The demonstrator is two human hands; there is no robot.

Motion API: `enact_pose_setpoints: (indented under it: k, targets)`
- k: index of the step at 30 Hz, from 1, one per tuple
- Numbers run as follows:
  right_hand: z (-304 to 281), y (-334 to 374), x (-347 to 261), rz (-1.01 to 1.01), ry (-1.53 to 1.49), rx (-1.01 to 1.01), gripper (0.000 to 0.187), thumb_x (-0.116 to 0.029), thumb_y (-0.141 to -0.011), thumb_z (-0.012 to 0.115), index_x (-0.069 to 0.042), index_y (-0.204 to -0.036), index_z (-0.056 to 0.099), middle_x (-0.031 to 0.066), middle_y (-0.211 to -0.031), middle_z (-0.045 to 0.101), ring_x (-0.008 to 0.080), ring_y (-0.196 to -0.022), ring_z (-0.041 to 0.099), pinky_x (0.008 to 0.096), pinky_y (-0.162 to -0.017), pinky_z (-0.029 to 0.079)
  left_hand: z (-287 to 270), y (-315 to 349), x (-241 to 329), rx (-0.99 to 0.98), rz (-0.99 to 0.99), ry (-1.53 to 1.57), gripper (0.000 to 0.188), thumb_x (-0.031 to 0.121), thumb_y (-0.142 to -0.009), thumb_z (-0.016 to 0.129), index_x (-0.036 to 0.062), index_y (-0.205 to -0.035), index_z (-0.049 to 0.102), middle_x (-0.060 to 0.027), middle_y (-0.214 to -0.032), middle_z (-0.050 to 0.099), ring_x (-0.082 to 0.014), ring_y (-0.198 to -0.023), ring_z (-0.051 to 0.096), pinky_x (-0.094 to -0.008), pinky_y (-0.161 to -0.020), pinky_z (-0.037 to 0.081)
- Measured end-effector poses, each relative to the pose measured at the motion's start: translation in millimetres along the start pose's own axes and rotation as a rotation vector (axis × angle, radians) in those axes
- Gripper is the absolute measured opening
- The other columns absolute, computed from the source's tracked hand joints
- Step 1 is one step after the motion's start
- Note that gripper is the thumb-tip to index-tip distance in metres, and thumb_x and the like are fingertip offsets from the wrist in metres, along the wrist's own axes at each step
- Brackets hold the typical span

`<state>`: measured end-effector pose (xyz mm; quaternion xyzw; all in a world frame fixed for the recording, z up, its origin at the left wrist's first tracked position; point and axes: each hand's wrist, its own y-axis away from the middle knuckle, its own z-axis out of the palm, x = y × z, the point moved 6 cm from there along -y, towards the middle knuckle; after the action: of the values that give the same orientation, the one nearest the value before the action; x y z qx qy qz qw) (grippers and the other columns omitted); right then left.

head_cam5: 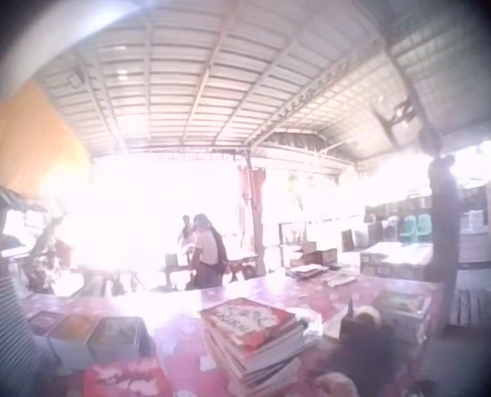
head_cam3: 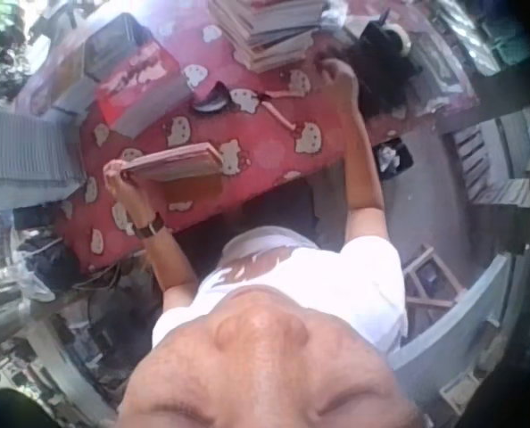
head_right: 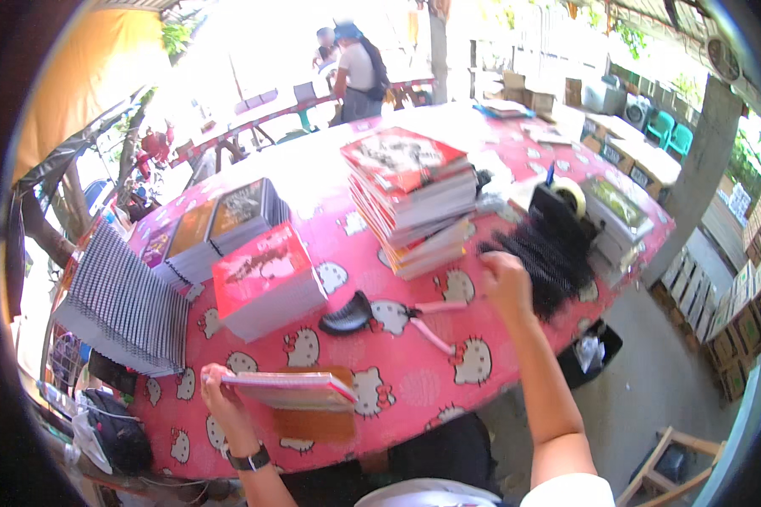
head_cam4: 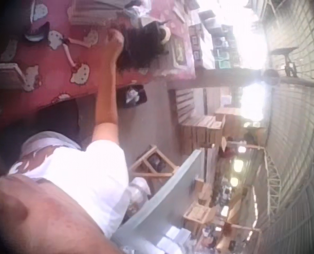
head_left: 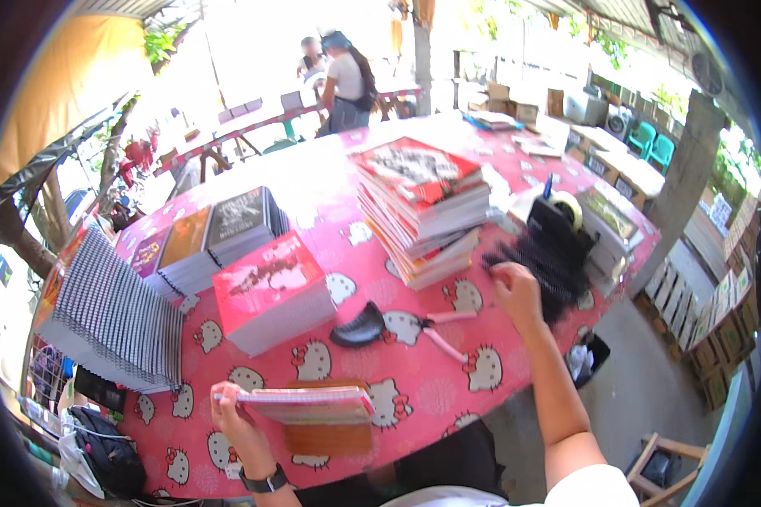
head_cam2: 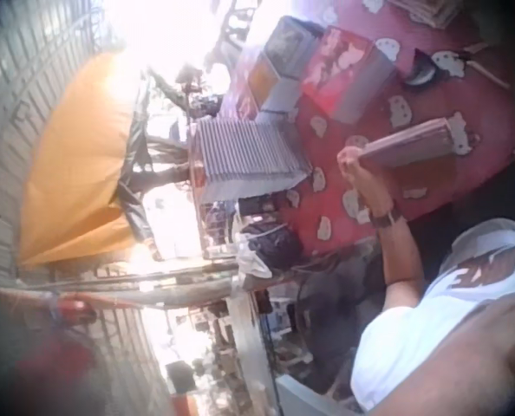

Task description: The person assembles booklets by aligning stacks of covers and pages, and then inserts a plastic spiral coil through the pre-punched holes of each booklet by hand.

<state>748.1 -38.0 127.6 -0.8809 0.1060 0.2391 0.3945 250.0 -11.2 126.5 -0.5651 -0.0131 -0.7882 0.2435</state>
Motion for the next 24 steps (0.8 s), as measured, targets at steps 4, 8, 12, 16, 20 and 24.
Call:
enact_pose_setpoints:
  k: [4,8,12,16,20,24]
  targets:
    - [1,-3,36,-0.030,0.557,-0.168,0.024,-0.008,-0.066,0.072,-0.008,-0.086,0.061,0.0103,-0.092,0.057,0.0285,-0.092,0.054,0.0380,-0.078,0.047,-11,2,0,0.014,0.083,0.061,0.015,0.013,-0.085,0.050,0.0089,-0.073,0.043,0.0033,-0.071,0.039,-0.0066,-0.068,0.038,-0.0222,-0.064,0.031]
    - [19,8,70,-0.002,0.499,-0.222,0.028,-0.010,-0.062,0.076,-0.007,-0.083,0.058,0.0099,-0.089,0.056,0.0277,-0.089,0.055,0.0375,-0.077,0.048,-20,8,-11,0.089,0.090,0.032,0.016,0.012,-0.085,0.050,0.0097,-0.072,0.041,0.0039,-0.070,0.038,-0.0056,-0.066,0.036,-0.0212,-0.063,0.030]
    - [21,4,42,-0.027,0.545,-0.248,0.025,-0.010,-0.065,0.075,-0.006,-0.084,0.059,0.0104,-0.089,0.057,0.0277,-0.090,0.056,0.0374,-0.076,0.048,-14,18,5,0.176,0.043,0.153,0.016,0.012,-0.086,0.048,0.0090,-0.072,0.042,0.0035,-0.068,0.037,-0.0046,-0.062,0.036,-0.0207,-0.058,0.032]
    - [30,11,49,0.001,0.518,-0.248,0.024,-0.011,-0.067,0.074,-0.006,-0.084,0.059,0.0114,-0.087,0.058,0.0282,-0.091,0.057,0.0375,-0.078,0.048,-15,16,6,0.167,0.046,0.133,0.015,0.013,-0.085,0.049,0.0081,-0.072,0.043,0.0027,-0.067,0.038,-0.0050,-0.061,0.037,-0.0206,-0.057,0.034]
    - [26,7,54,0.098,0.501,-0.301,0.022,-0.010,-0.067,0.073,-0.006,-0.084,0.059,0.0125,-0.087,0.059,0.0292,-0.091,0.057,0.0383,-0.080,0.047,-5,13,7,0.079,-0.005,0.197,0.014,0.014,-0.085,0.049,0.0067,-0.073,0.045,0.0017,-0.067,0.042,-0.0057,-0.060,0.039,-0.0202,-0.057,0.035]
    - [28,5,48,0.124,0.510,-0.335,0.021,-0.010,-0.068,0.069,-0.006,-0.084,0.057,0.0113,-0.088,0.058,0.0288,-0.092,0.056,0.0382,-0.081,0.048,-13,11,1,0.071,-0.012,0.129,0.015,0.014,-0.084,0.048,0.0065,-0.072,0.047,0.0013,-0.067,0.043,-0.0059,-0.061,0.041,-0.0201,-0.059,0.034]
